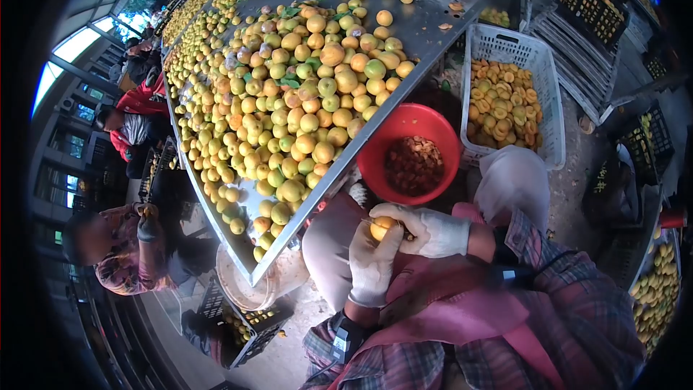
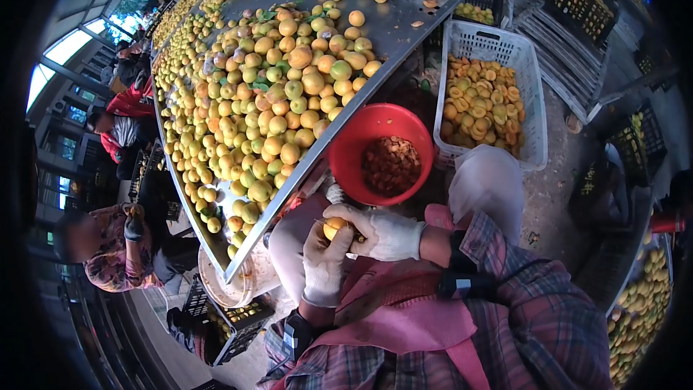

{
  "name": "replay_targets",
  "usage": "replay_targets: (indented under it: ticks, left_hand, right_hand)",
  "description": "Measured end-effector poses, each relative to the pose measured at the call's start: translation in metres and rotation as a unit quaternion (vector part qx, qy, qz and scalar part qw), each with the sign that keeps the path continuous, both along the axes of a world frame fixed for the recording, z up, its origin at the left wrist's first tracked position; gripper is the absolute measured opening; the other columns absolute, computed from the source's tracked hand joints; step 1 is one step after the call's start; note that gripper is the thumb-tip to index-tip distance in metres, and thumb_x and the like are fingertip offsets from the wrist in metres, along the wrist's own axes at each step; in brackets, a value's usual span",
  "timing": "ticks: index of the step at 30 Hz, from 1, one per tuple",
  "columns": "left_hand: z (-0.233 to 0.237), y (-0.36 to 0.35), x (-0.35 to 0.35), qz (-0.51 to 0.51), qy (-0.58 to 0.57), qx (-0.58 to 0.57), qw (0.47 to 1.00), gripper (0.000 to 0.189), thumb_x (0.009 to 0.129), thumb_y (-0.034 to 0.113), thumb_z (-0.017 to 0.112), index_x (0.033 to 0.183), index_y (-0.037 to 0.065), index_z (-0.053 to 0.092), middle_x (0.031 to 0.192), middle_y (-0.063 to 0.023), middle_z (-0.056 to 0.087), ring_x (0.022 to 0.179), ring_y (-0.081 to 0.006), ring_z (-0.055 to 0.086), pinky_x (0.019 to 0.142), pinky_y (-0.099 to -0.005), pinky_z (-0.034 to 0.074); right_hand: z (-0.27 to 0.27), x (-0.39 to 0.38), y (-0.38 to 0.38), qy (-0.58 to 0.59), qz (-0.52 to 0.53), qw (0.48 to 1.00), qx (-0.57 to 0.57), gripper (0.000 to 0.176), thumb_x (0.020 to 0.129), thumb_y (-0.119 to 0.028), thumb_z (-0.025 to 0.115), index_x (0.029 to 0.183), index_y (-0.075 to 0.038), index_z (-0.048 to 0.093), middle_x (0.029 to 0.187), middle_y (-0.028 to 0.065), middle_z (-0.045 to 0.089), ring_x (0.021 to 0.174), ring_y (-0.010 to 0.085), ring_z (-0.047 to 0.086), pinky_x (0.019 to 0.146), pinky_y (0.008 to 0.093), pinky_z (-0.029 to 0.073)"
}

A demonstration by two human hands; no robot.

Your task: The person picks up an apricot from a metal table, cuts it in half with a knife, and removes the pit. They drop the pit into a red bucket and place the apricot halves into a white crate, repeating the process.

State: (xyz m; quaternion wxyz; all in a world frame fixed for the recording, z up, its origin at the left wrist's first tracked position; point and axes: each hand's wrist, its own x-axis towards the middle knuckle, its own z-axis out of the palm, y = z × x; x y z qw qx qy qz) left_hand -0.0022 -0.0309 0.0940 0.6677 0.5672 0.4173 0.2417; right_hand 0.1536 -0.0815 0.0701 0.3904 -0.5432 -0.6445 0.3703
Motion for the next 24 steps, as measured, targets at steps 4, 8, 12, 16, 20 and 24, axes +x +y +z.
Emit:
replay_targets:
  ticks: [4,8,12,16,20,24]
  left_hand:
    - [-0.001,-0.002,-0.004,-0.012,0.016,0.012,1.0,0.029,0.092,0.016,0.063,0.112,-0.002,0.054,0.095,-0.0045,0.062,0.085,-0.0095,0.058,0.078,-0.0231,0.048]
    - [0.002,-0.008,-0.005,0.0,-0.01,0.019,1.0,0.03,0.091,0.017,0.064,0.112,-0.002,0.054,0.098,-0.0049,0.062,0.087,-0.0098,0.058,0.08,-0.0231,0.048]
    - [0.005,-0.014,-0.005,-0.001,-0.028,0.013,1.0,0.032,0.091,0.018,0.065,0.113,-0.002,0.053,0.1,-0.0056,0.061,0.089,-0.0102,0.058,0.081,-0.0235,0.048]
    - [0.018,-0.017,-0.003,0.007,-0.043,0.007,0.999,0.03,0.088,0.015,0.064,0.109,-0.005,0.054,0.096,-0.0069,0.063,0.086,-0.0119,0.058,0.079,-0.0252,0.048]
    - [0.015,-0.014,-0.01,-0.03,-0.05,-0.008,0.998,0.03,0.09,0.014,0.062,0.112,-0.005,0.054,0.099,-0.007,0.063,0.089,-0.012,0.058,0.081,-0.0252,0.047]
    - [0.017,-0.013,-0.01,-0.052,-0.046,-0.002,0.998,0.03,0.091,0.013,0.062,0.114,-0.004,0.054,0.101,-0.0066,0.062,0.091,-0.0119,0.058,0.083,-0.0256,0.047]
  right_hand:
    - [-0.01,-0.003,0.001,0.042,-0.002,0.992,0.122,0.062,0.08,-0.011,0.065,0.135,-0.012,0.037,0.111,0.0166,0.059,0.091,0.033,0.064,0.078,0.0402,0.051]
    - [-0.011,-0.001,-0.003,0.14,0.054,0.989,0.003,0.062,0.081,-0.008,0.065,0.135,-0.012,0.037,0.106,0.0096,0.059,0.07,0.0193,0.064,0.063,0.0338,0.052]
    - [0.023,0.005,-0.01,0.235,0.063,0.964,-0.106,0.06,0.083,-0.005,0.063,0.136,-0.012,0.036,0.102,0.0068,0.058,0.059,0.0118,0.059,0.051,0.0271,0.049]
    - [0.026,0.004,-0.013,0.253,0.076,0.954,-0.14,0.058,0.085,-0.004,0.059,0.136,-0.013,0.034,0.096,0.0072,0.057,0.046,0.0095,0.053,0.039,0.0231,0.043]
    - [0.017,0.003,-0.016,0.224,0.066,0.967,-0.103,0.058,0.086,-0.005,0.059,0.137,-0.014,0.033,0.089,0.0072,0.058,0.044,0.0093,0.052,0.038,0.0222,0.042]
    - [0.025,0.006,-0.018,0.273,0.058,0.943,-0.179,0.06,0.086,-0.005,0.06,0.138,-0.015,0.032,0.085,0.0067,0.058,0.044,0.0095,0.052,0.038,0.0225,0.042]
